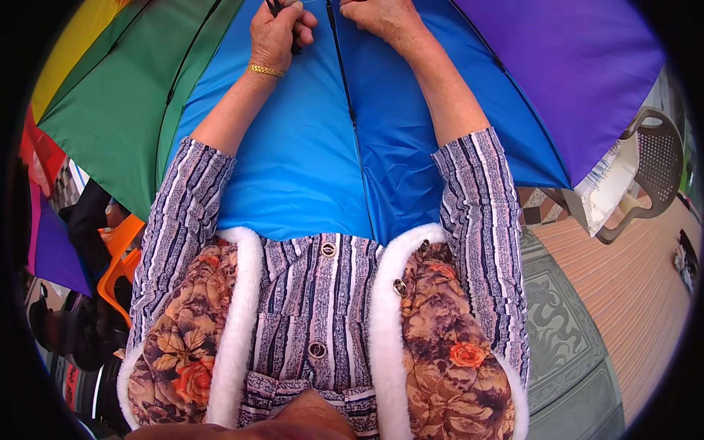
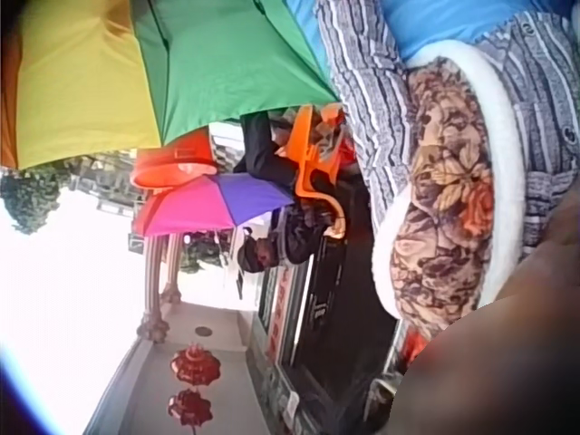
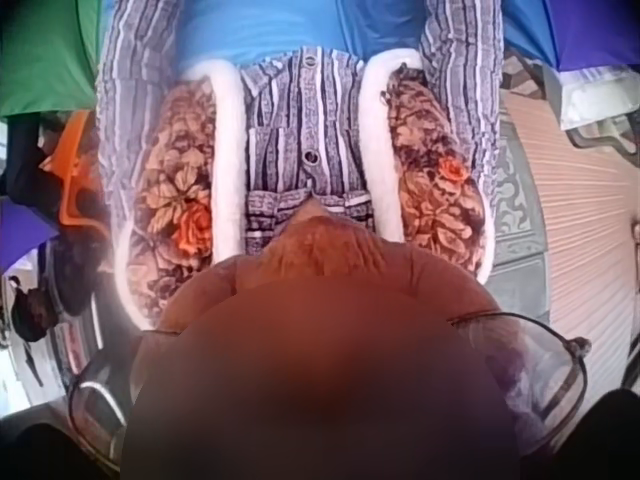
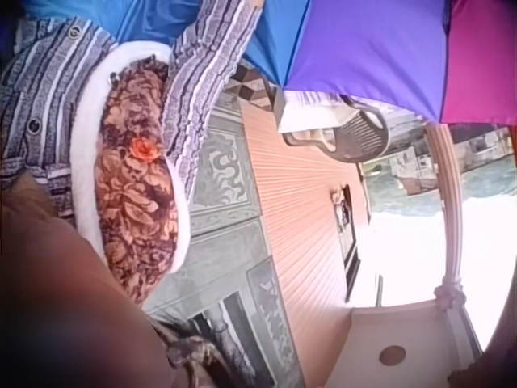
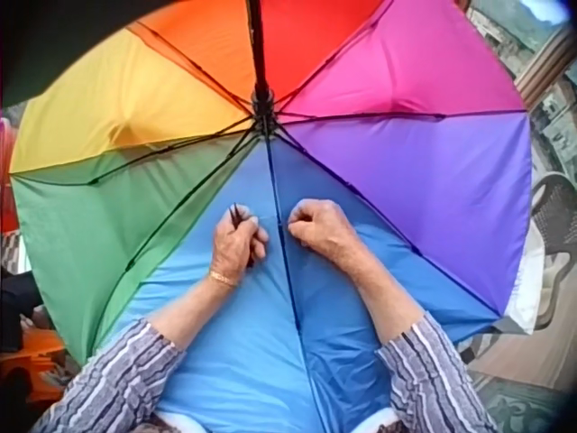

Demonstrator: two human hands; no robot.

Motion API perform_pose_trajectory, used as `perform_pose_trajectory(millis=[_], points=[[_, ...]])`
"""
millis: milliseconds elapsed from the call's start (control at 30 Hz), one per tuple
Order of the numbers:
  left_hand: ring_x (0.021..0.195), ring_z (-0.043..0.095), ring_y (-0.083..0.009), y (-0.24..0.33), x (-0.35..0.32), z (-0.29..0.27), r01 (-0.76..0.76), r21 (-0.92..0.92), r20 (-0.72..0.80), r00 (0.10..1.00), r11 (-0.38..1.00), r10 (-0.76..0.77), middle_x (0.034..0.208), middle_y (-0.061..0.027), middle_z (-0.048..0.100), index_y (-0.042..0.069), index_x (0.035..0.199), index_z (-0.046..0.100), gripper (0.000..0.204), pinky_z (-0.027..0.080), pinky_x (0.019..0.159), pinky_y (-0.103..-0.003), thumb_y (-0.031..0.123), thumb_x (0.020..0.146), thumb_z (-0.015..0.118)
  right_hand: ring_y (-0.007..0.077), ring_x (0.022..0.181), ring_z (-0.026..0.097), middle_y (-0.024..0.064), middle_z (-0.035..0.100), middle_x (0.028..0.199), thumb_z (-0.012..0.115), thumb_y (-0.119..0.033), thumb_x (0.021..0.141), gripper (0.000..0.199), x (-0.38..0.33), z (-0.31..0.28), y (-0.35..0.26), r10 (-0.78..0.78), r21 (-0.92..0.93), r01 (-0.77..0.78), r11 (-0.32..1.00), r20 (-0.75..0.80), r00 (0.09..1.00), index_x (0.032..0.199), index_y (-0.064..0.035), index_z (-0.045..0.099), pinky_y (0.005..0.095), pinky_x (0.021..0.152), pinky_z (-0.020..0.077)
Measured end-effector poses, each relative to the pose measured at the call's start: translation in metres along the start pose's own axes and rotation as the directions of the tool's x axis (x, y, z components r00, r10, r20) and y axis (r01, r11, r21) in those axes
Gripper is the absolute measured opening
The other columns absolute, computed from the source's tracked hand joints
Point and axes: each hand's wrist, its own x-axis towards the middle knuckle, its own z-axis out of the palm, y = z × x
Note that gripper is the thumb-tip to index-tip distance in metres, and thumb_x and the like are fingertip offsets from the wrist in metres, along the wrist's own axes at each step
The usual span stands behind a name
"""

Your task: Repairing a multi-colored umbrella by sewing the fabric canopy to the metal ribs.

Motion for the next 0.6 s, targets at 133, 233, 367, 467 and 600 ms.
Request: perform_pose_trajectory(millis=[133, 233, 367, 467, 600], points=[[0.045, 0.055, -0.0126, 0.000, -0.001, 0.001, 0.013, -0.061, 0.002, 1.000, 0.998, -0.013, 0.072, -0.0069, 0.066, 0.011, 0.101, 0.051, 0.007, 0.040, 0.039, -0.026, 0.012, 0.099, 0.057, 0.0157, 0.065, 0.064, 0.0084, 0.068, 0.070, 0.066, -0.013, 0.082, 0.016, 0.000, 0.007, -0.001, -0.071, -0.013, 0.070, 0.997, -0.042, 0.997, 0.089, 0.0000, 0.072, 0.0327, 0.062, 0.0520], [0.046, 0.055, -0.0124, 0.001, -0.002, -0.003, 0.004, -0.042, -0.009, 1.000, 0.999, -0.005, 0.072, -0.0065, 0.066, 0.011, 0.101, 0.051, 0.007, 0.040, 0.039, -0.026, 0.013, 0.099, 0.057, 0.0196, 0.068, 0.066, 0.0106, 0.069, 0.073, 0.067, -0.014, 0.082, 0.016, 0.002, 0.009, -0.005, -0.010, 0.005, 0.010, 1.000, -0.016, 1.000, 0.088, -0.0006, 0.072, 0.0349, 0.064, 0.0529], [0.046, 0.055, -0.0123, 0.003, -0.004, 0.002, -0.021, -0.078, -0.016, 1.000, 0.997, 0.019, 0.072, -0.0062, 0.066, 0.011, 0.101, 0.051, 0.007, 0.040, 0.040, -0.026, 0.013, 0.099, 0.057, 0.0277, 0.075, 0.068, 0.0143, 0.069, 0.079, 0.068, -0.015, 0.082, 0.015, 0.002, 0.013, 0.010, -0.228, -0.139, 0.211, 0.967, -0.112, 0.967, 0.088, -0.0013, 0.072, 0.0389, 0.069, 0.0539], [0.046, 0.055, -0.0122, 0.005, -0.007, 0.002, -0.026, -0.098, -0.039, 0.999, 0.995, 0.023, 0.072, -0.0061, 0.066, 0.011, 0.101, 0.051, 0.006, 0.040, 0.040, -0.026, 0.013, 0.099, 0.057, 0.0328, 0.080, 0.069, 0.0167, 0.069, 0.084, 0.069, -0.015, 0.082, 0.015, 0.005, 0.016, 0.014, -0.340, -0.212, 0.308, 0.927, -0.139, 0.930, 0.087, -0.0015, 0.072, 0.0416, 0.072, 0.0542], [0.046, 0.054, -0.0123, 0.006, -0.008, 0.004, -0.006, -0.089, -0.049, 0.999, 0.996, 0.002, 0.072, -0.0060, 0.065, 0.011, 0.100, 0.052, 0.006, 0.041, 0.041, -0.026, 0.013, 0.099, 0.057, 0.0367, 0.084, 0.068, 0.0187, 0.069, 0.087, 0.070, -0.015, 0.082, 0.015, 0.005, 0.017, 0.015, -0.306, -0.203, 0.277, 0.939, -0.130, 0.943, 0.088, -0.0013, 0.071, 0.0436, 0.075, 0.0542]])
